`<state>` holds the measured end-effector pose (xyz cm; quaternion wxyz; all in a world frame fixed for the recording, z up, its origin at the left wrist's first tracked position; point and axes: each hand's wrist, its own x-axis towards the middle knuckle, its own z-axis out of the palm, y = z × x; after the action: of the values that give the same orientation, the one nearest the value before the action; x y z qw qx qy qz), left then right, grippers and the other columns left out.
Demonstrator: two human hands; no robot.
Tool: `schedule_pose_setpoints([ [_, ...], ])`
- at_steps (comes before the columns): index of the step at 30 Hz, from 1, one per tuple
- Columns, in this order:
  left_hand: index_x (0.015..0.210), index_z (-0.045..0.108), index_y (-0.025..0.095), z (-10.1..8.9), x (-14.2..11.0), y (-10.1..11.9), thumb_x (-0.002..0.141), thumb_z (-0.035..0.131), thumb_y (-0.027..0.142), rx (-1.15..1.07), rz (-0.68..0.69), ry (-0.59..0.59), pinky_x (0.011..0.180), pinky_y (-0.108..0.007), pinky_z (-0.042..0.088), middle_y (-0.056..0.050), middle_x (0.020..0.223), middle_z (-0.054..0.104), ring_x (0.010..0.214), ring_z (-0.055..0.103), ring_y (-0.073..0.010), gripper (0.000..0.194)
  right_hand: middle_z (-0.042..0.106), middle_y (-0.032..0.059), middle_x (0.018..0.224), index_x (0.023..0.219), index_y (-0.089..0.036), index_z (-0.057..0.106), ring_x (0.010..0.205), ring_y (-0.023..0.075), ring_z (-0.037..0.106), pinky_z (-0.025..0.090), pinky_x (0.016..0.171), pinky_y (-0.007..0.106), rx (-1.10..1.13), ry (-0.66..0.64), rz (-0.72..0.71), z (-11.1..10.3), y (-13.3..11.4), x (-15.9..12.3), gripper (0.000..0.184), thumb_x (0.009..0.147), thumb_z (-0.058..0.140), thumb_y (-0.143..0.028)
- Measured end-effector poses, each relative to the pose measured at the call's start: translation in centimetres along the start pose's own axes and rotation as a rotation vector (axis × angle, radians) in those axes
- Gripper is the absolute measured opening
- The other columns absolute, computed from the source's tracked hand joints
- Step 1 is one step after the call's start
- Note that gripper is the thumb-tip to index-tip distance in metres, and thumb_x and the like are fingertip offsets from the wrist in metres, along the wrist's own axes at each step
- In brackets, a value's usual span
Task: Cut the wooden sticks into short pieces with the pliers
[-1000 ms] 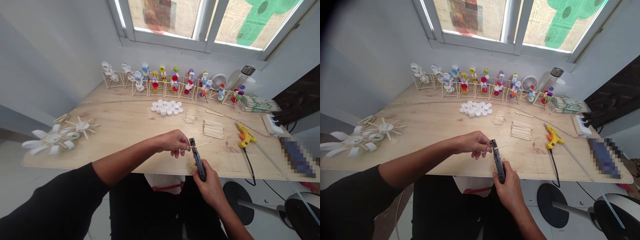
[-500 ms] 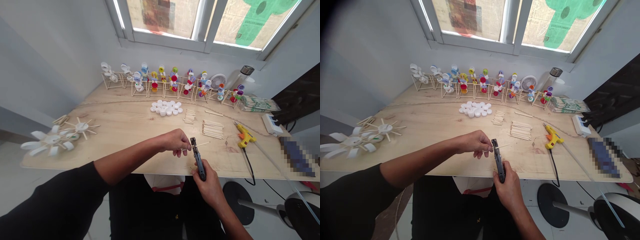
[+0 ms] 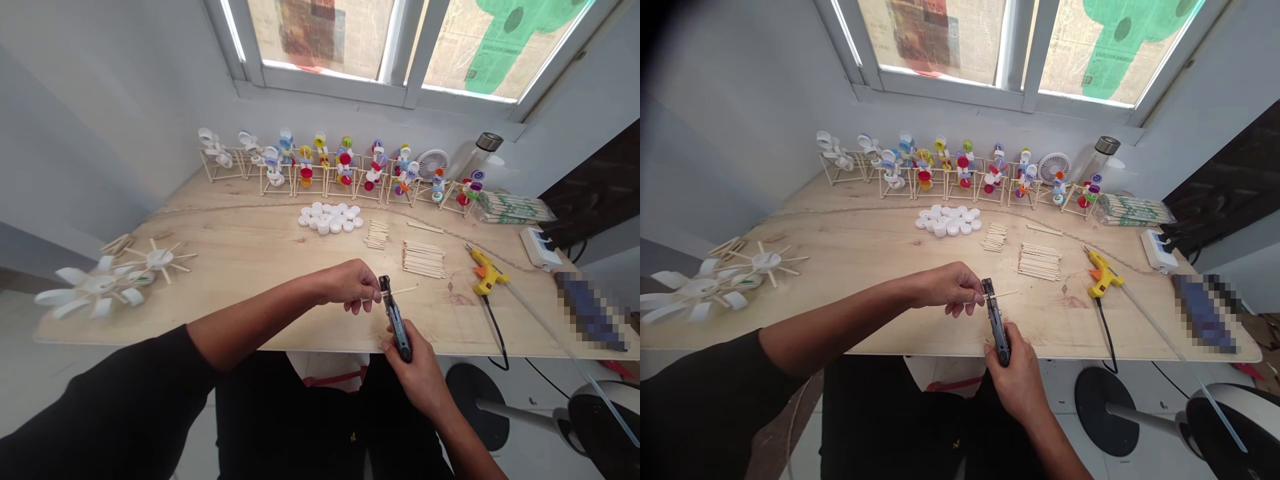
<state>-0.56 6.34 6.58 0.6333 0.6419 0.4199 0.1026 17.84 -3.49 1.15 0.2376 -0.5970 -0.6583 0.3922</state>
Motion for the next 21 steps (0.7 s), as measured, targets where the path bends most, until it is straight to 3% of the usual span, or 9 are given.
schedule_pose_setpoints([
  [21, 0.071, 0.064, 0.011, -0.11, 0.18, 0.56, 0.07, 0.055, 0.021, 0.035, -0.022, -0.003, 0.038, -0.018, 0.035, 0.001, 0.055, 0.06, 0.041, 0.05, -0.0069, 0.013, 0.054, -0.0016, 0.066, 0.094, -0.018, 0.053, 0.057, 0.0141, 0.051, 0.042, 0.056, 0.024, 0.065, -0.021, 0.007, -0.11, 0.04, 0.12, 0.023, 0.077, 0.049, -0.033],
])
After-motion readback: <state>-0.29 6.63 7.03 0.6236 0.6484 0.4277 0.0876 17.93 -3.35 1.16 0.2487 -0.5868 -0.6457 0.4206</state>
